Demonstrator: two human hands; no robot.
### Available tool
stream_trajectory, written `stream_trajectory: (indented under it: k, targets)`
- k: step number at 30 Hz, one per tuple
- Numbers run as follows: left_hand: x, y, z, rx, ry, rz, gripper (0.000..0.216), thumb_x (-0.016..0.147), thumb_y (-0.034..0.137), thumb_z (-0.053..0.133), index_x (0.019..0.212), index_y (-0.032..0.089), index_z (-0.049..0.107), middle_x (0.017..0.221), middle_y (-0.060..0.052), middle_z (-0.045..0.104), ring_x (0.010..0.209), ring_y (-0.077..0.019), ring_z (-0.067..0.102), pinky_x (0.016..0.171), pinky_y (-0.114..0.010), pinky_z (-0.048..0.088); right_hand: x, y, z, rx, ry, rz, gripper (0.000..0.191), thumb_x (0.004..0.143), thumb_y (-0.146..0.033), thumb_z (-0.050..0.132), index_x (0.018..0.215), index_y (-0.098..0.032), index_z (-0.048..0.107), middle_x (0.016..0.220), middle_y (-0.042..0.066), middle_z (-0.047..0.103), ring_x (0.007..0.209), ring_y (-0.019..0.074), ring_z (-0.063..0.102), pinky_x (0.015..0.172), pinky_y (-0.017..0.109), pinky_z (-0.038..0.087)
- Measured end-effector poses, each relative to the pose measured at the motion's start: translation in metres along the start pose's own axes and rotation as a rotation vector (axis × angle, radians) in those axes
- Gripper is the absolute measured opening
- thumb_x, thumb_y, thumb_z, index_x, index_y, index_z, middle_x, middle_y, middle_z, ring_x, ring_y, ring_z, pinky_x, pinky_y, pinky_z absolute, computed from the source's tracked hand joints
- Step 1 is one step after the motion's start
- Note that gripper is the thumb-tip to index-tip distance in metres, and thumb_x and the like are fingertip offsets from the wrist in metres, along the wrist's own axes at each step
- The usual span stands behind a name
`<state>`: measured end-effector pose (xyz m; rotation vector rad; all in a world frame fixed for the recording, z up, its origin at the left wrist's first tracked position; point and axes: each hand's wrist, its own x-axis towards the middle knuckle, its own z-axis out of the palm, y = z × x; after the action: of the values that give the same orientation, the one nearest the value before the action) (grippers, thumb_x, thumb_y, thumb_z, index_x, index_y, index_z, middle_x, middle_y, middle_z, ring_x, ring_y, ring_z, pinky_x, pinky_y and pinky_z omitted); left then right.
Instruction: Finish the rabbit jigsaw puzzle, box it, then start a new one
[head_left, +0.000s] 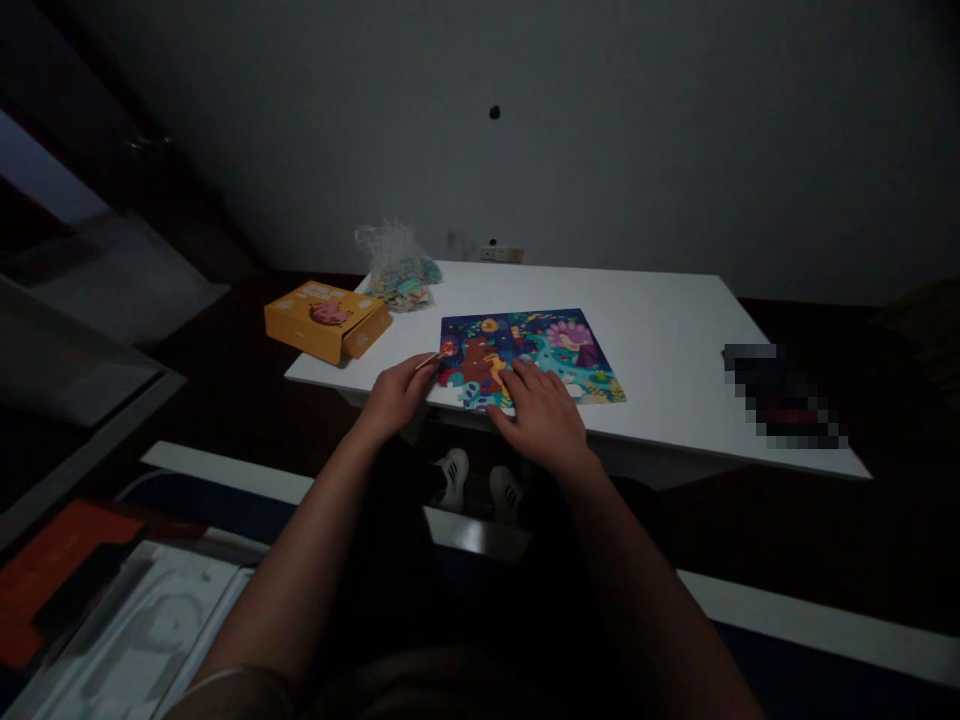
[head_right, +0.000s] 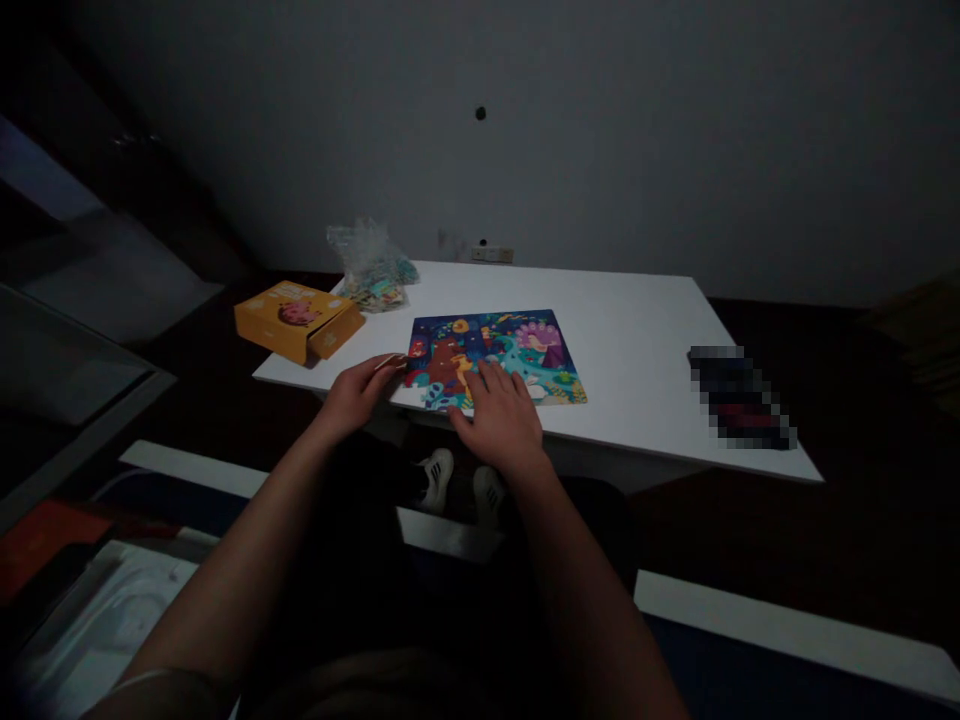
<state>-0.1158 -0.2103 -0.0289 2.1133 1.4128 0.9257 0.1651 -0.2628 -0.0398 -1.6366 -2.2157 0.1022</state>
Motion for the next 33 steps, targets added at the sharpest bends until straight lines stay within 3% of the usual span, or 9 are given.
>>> stream_trajectory:
  k: [3,8,14,19,22,27,30,33]
  targets:
    - [0.004,-0.01,0.004,0.005,0.021,0.091,0.048,0.113,0.034,0.053,0.155,0.022,0.074,0.156,-0.01,0.077,0.148,-0.0291,0.072,0.129,-0.051,0.056,-0.001,0.001,0.002,-0.018,0.019,-0.011,0.065,0.112,-0.053,0.06,0.165,-0.015,0.064,0.177,0.02,0.056,0.166,0.0437,0.05,0.137,0.066,0.037]
    - [0.003,-0.02,0.015,0.149,-0.096,0.223,0.055,0.106,0.016,0.053,0.158,0.024,0.07,0.17,-0.01,0.066,0.161,-0.0284,0.062,0.135,-0.056,0.051,-0.002,0.004,0.001,-0.039,0.03,-0.009,0.063,0.111,-0.053,0.062,0.164,-0.018,0.066,0.176,0.019,0.058,0.162,0.0446,0.053,0.135,0.066,0.04]
    - [-0.005,-0.006,0.022,0.341,-0.109,0.199,0.051,0.107,0.018,0.057,0.156,0.023,0.07,0.17,-0.01,0.066,0.163,-0.0318,0.059,0.133,-0.061,0.052,-0.005,-0.011,0.013,-0.028,0.13,-0.079,0.053,0.108,-0.051,0.071,0.153,-0.022,0.075,0.164,0.014,0.071,0.153,0.0403,0.062,0.133,0.062,0.042]
    - [-0.009,-0.003,0.025,0.346,-0.075,0.194,0.047,0.111,0.026,0.055,0.156,0.026,0.071,0.17,-0.007,0.066,0.161,-0.0301,0.062,0.133,-0.057,0.051,-0.006,-0.026,0.038,0.073,0.293,0.029,0.04,0.107,-0.051,0.074,0.133,-0.024,0.086,0.147,0.011,0.082,0.14,0.036,0.073,0.122,0.055,0.054]
    - [-0.009,-0.004,0.027,0.328,-0.065,0.189,0.048,0.111,0.026,0.054,0.156,0.027,0.072,0.169,-0.006,0.068,0.16,-0.0296,0.062,0.133,-0.056,0.052,-0.006,-0.029,0.042,0.114,0.319,0.049,0.033,0.112,-0.044,0.066,0.13,-0.027,0.088,0.143,0.01,0.084,0.139,0.0343,0.075,0.122,0.054,0.055]
    - [-0.009,-0.006,0.028,0.314,-0.077,0.206,0.048,0.111,0.026,0.052,0.155,0.026,0.071,0.17,-0.007,0.067,0.161,-0.0308,0.061,0.133,-0.057,0.051,0.003,-0.038,0.032,0.12,0.358,0.214,0.05,0.121,-0.039,0.041,0.135,-0.023,0.086,0.13,0.013,0.088,0.122,0.034,0.08,0.106,0.05,0.061]
    - [-0.009,-0.006,0.028,0.295,-0.056,0.198,0.058,0.11,0.029,0.055,0.167,0.024,0.059,0.17,-0.011,0.066,0.158,-0.032,0.064,0.132,-0.055,0.051,0.014,-0.049,0.029,0.135,0.335,0.209,0.052,0.121,-0.032,0.036,0.15,-0.021,0.078,0.142,0.013,0.084,0.124,0.0328,0.078,0.109,0.048,0.058]
    - [-0.009,-0.007,0.028,0.258,-0.023,0.166,0.082,0.108,0.033,0.059,0.182,0.015,0.03,0.167,-0.017,0.069,0.149,-0.0328,0.071,0.128,-0.052,0.055,0.022,-0.061,0.029,0.09,0.23,0.123,0.051,0.117,-0.025,0.042,0.159,-0.023,0.072,0.151,0.01,0.08,0.134,0.0332,0.072,0.121,0.052,0.05]
